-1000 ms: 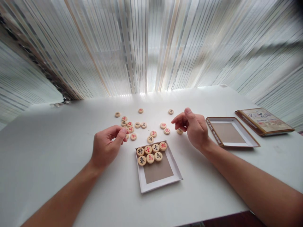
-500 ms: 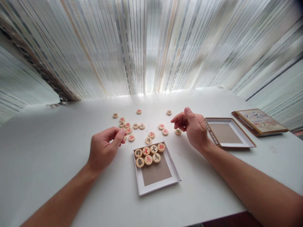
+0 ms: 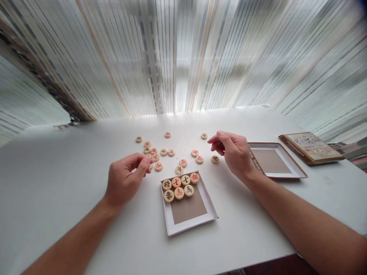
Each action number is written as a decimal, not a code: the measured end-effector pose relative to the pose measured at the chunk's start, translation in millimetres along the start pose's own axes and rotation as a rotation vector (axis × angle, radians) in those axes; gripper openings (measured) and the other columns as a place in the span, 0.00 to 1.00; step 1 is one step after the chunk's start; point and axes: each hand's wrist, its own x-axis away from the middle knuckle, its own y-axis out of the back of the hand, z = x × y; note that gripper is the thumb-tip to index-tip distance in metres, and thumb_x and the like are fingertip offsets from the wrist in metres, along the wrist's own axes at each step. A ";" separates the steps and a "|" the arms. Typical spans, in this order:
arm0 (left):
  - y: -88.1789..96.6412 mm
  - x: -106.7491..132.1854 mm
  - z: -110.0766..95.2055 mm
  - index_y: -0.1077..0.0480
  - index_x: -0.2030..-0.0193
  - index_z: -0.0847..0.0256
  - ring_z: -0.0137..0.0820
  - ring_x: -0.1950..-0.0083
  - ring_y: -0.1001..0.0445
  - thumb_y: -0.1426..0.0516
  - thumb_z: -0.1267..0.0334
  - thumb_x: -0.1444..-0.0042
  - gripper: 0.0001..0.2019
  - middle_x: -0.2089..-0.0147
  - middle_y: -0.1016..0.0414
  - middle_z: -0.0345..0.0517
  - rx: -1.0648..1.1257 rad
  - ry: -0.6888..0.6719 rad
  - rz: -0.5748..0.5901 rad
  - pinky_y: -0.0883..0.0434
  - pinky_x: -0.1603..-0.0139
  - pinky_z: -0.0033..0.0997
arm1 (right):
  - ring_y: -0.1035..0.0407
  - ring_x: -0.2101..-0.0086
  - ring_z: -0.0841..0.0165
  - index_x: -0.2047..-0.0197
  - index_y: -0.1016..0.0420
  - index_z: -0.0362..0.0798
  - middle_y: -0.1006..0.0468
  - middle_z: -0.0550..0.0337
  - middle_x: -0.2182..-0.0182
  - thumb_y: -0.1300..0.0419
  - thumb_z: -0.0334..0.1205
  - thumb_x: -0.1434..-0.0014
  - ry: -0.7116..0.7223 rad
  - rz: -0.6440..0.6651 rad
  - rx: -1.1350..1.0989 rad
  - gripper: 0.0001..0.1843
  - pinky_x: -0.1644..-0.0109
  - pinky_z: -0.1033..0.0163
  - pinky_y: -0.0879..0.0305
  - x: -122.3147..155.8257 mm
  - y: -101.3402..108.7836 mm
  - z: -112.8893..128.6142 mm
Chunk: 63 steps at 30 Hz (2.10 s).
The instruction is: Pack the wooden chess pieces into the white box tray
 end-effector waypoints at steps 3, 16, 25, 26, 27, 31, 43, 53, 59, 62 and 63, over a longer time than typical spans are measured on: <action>0.0 0.4 -0.1 0.23 0.72 0.59 0.27 0.75 0.26 0.40 0.58 0.35 0.15 0.76 0.22 0.37 -0.001 -0.006 0.005 0.29 0.69 0.26 | 0.36 0.78 0.69 0.68 0.18 0.46 0.23 0.58 0.78 0.41 0.51 0.30 0.059 0.060 0.203 0.21 0.73 0.61 0.41 1.1 1.1 -3.5; -2.2 1.3 -1.9 0.20 0.70 0.60 0.27 0.75 0.26 0.39 0.59 0.35 0.13 0.76 0.22 0.36 0.012 -0.009 0.010 0.29 0.69 0.27 | 0.22 0.54 0.51 0.54 0.13 0.48 0.13 0.49 0.57 0.28 0.45 0.40 0.201 0.284 0.514 0.13 0.52 0.50 0.28 5.6 -6.2 -11.0; -4.4 3.3 -2.4 0.20 0.69 0.60 0.28 0.74 0.26 0.39 0.58 0.34 0.14 0.76 0.22 0.37 0.006 -0.010 0.031 0.30 0.69 0.28 | 0.23 0.54 0.51 0.53 0.13 0.46 0.14 0.49 0.58 0.26 0.41 0.40 0.247 0.312 0.573 0.13 0.49 0.47 0.30 5.4 -11.2 -15.7; -5.0 3.7 -2.6 0.20 0.69 0.60 0.28 0.74 0.26 0.39 0.57 0.34 0.14 0.76 0.22 0.38 0.009 -0.011 0.034 0.30 0.69 0.28 | 0.23 0.54 0.50 0.53 0.13 0.46 0.14 0.49 0.59 0.26 0.41 0.40 0.252 0.311 0.578 0.13 0.49 0.47 0.30 5.0 -12.8 -16.5; -5.6 4.0 -2.9 0.20 0.69 0.60 0.29 0.74 0.25 0.40 0.57 0.34 0.14 0.76 0.22 0.38 0.013 -0.012 0.039 0.29 0.69 0.28 | 0.23 0.55 0.50 0.54 0.13 0.46 0.15 0.49 0.60 0.26 0.40 0.40 0.258 0.312 0.580 0.11 0.50 0.46 0.30 4.5 -14.5 -17.1; -7.0 5.2 -4.1 0.20 0.69 0.60 0.29 0.74 0.25 0.40 0.57 0.33 0.15 0.76 0.22 0.39 0.017 -0.023 0.053 0.29 0.68 0.29 | 0.22 0.58 0.52 0.58 0.13 0.46 0.15 0.50 0.63 0.29 0.37 0.38 0.289 0.320 0.566 0.05 0.52 0.48 0.30 3.7 -18.8 -18.0; -4.4 10.1 -11.5 0.22 0.72 0.59 0.29 0.73 0.24 0.40 0.60 0.34 0.14 0.75 0.20 0.39 -0.009 -0.061 0.058 0.28 0.66 0.28 | 0.19 0.62 0.61 0.50 0.19 0.45 0.14 0.52 0.59 0.30 0.38 0.38 0.309 0.122 0.218 0.13 0.55 0.54 0.21 5.6 -9.2 -5.0; -2.8 13.5 -23.2 0.21 0.70 0.59 0.29 0.73 0.23 0.39 0.61 0.35 0.12 0.76 0.20 0.39 0.039 -0.097 0.070 0.26 0.66 0.29 | 0.20 0.59 0.64 0.52 0.17 0.48 0.15 0.56 0.60 0.21 0.35 0.45 0.008 0.354 -0.327 0.18 0.50 0.57 0.21 29.9 -17.7 24.1; -5.6 19.8 -31.0 0.19 0.65 0.59 0.27 0.70 0.22 0.37 0.64 0.35 0.08 0.71 0.17 0.38 0.189 -0.090 0.162 0.25 0.66 0.24 | 0.21 0.62 0.66 0.53 0.14 0.49 0.15 0.57 0.63 0.19 0.34 0.47 -0.128 0.511 -0.479 0.18 0.55 0.59 0.21 42.9 -20.8 36.1; -7.2 23.5 -35.1 0.18 0.62 0.58 0.28 0.68 0.19 0.36 0.65 0.35 0.05 0.68 0.15 0.39 0.246 -0.102 0.228 0.24 0.65 0.23 | 0.20 0.64 0.65 0.53 0.12 0.49 0.13 0.56 0.63 0.19 0.37 0.47 -0.183 0.550 -0.475 0.18 0.59 0.60 0.21 47.0 -21.6 38.5; -7.5 24.5 -36.2 0.17 0.62 0.58 0.28 0.67 0.19 0.36 0.65 0.35 0.05 0.67 0.15 0.39 0.255 -0.107 0.244 0.23 0.64 0.23 | 0.19 0.64 0.65 0.53 0.11 0.50 0.13 0.55 0.63 0.19 0.37 0.47 -0.196 0.559 -0.476 0.17 0.60 0.60 0.21 48.3 -22.0 39.1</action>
